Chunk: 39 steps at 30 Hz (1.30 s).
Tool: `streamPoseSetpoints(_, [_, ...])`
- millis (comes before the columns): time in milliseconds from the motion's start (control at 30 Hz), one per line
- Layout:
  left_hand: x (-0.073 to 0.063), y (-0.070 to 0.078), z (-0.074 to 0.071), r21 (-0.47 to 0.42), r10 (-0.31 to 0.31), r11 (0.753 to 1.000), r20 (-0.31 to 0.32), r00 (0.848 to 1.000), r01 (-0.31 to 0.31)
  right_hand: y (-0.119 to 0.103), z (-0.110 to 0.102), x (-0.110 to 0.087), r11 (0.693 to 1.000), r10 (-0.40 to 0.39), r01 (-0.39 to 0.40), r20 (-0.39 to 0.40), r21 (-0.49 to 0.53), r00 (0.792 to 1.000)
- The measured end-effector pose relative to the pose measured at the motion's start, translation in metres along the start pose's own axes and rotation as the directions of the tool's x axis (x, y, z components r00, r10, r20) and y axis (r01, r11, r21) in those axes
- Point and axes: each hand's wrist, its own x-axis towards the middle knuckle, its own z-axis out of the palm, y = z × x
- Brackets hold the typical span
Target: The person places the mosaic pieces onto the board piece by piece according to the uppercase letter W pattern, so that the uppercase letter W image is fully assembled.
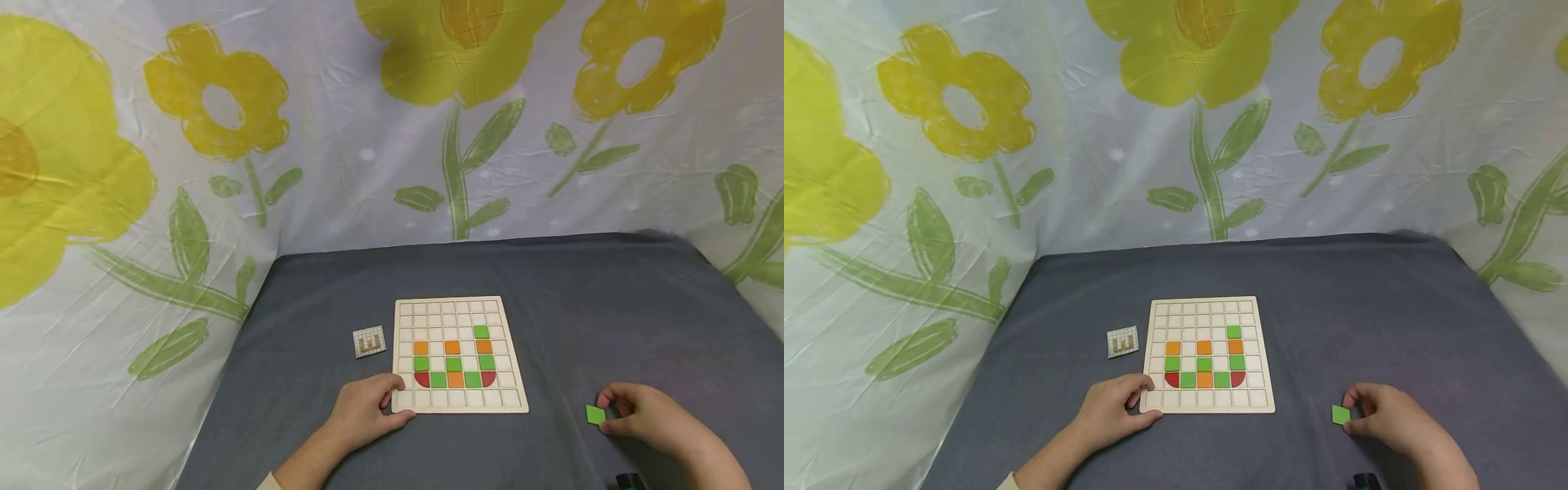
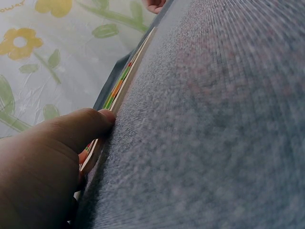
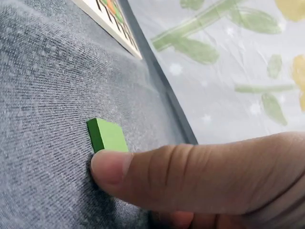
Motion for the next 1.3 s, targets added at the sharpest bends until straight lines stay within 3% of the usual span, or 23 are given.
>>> streamPoseSetpoints(233, [-0.001, -0.001, 0.002, -0.011, -0.006, 1.0, -0.01, 1.0, 0.006, -0.002, 0.001, 0.003, 0.999, 0.043, -0.043, -0.003, -0.03, 0.999])
streamPoseSetpoints(367, [-0.002, -0.001, 0.002, -0.005, 0.006, 1.0, -0.016, 1.0, -0.006, -0.013, 0.001, 0.006, 0.998, 0.051, -0.053, -0.056, -0.026, 0.997])
streamPoseSetpoints(533, [-0.003, 0.0, 0.002, -0.001, 0.006, 1.0, -0.022, 1.0, -0.006, -0.033, 0.001, 0.008, 0.996, -0.086, 0.087, -0.189, -0.005, 0.978])
streamPoseSetpoints(667, [-0.003, 0.0, 0.003, 0.007, 0.013, 1.0, -0.03, 0.999, -0.013, -0.048, -0.002, 0.013, 0.984, -0.176, 0.175, -0.235, -0.025, 0.956])
streamPoseSetpoints(933, [0.001, -0.002, 0.0, -0.001, 0.002, 1.0, 0.006, 1.0, -0.002, -0.075, -0.008, 0.031, 0.969, -0.247, 0.243, -0.236, -0.046, 0.94])
streamPoseSetpoints(1100, [0.002, -0.002, -0.002, 0.001, 0.006, 1.0, -0.005, 1.0, -0.006, -0.092, -0.008, 0.049, 0.964, -0.267, 0.258, -0.226, -0.065, 0.937])
streamPoseSetpoints(1300, [-0.001, 0.0, 0.0, -0.008, 0.004, 1.0, -0.002, 1.0, -0.004, -0.107, 0.0, 0.073, 0.952, -0.303, 0.305, -0.189, -0.016, 0.934])
